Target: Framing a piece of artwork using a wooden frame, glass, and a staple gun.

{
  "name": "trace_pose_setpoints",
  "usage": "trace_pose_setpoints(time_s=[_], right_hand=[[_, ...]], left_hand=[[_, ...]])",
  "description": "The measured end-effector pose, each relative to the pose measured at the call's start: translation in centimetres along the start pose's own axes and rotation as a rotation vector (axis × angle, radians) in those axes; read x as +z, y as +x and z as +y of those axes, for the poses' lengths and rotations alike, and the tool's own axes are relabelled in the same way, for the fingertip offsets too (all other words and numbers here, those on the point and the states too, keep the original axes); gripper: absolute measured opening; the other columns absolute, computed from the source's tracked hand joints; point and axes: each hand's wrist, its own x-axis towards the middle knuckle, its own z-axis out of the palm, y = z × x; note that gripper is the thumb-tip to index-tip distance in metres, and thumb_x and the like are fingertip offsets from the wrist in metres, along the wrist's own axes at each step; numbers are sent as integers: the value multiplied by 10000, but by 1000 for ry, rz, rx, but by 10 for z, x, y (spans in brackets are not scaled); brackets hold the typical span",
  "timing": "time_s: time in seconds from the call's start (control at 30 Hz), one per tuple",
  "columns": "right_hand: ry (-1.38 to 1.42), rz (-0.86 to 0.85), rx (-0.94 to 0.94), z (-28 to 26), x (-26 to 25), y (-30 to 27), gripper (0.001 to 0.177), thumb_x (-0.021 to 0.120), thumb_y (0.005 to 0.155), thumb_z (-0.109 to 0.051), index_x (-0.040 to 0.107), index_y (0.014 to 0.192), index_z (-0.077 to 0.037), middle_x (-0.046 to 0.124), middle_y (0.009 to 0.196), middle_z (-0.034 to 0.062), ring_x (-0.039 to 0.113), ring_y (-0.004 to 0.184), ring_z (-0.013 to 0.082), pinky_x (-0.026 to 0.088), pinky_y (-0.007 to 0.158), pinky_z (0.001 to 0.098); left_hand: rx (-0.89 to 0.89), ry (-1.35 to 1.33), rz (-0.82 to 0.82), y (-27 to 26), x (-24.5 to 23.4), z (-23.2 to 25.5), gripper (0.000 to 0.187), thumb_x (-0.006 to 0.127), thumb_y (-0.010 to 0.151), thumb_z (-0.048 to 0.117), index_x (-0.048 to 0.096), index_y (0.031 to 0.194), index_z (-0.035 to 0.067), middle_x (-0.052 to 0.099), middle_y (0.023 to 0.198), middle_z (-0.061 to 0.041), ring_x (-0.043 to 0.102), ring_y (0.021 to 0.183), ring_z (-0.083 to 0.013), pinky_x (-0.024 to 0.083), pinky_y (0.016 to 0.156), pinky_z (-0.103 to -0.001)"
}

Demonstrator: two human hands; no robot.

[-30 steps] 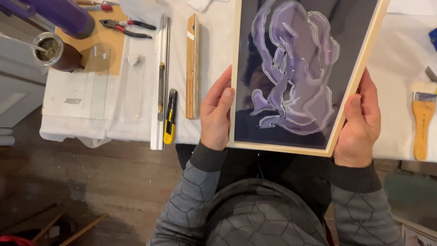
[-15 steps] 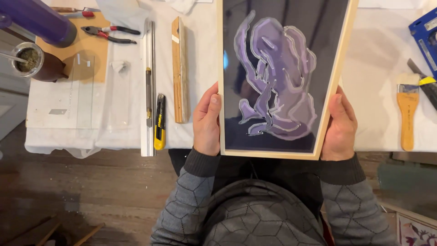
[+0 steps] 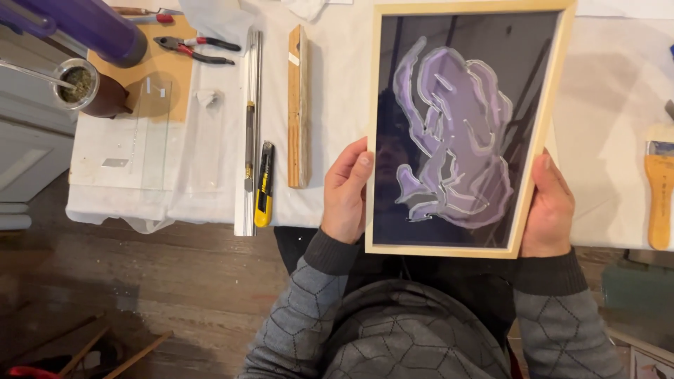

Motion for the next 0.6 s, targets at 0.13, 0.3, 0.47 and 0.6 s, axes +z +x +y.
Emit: trace_pose_setpoints(time_s=[0.13, 0.3, 0.47, 0.6], right_hand=[[164, -118, -7, 0, -22, -7, 506, 501, 1178, -341, 504, 1542, 12, 631, 1350, 111, 636, 1244, 207, 516, 1147, 348], [62, -39, -202, 37, -184, -2, 434, 470, 1300, -329, 479, 1451, 78, 570, 1365, 128, 561, 1304, 214, 426, 1215, 334], [125, 5, -155, 50, -315, -12, 428, 449, 1280, -305, 480, 1458, 83, 584, 1344, 142, 581, 1272, 227, 453, 1190, 339], [176, 58, -117, 29, -318, -19, 426, 431, 1264, -287, 481, 1462, 87, 595, 1328, 153, 597, 1247, 238, 474, 1170, 344]], left_hand=[[6, 2, -5, -12, 13, 5, 343, 556, 1098, 128, 567, 1395, -43, 694, 1218, -77, 659, 1080, -127, 549, 952, -283], [3, 9, -53, -40, 27, 12, 383, 594, 1084, 111, 550, 1430, -47, 679, 1225, -66, 631, 1071, -113, 523, 951, -271], [49, 125, -285, -62, 48, 33, 405, 649, 1133, 151, 528, 1471, -36, 657, 1173, -31, 578, 1018, -60, 473, 934, -211], [23, 160, -279, -54, 56, 32, 431, 622, 1101, 164, 514, 1476, -19, 651, 1269, -35, 584, 1141, -70, 464, 1041, -218]])
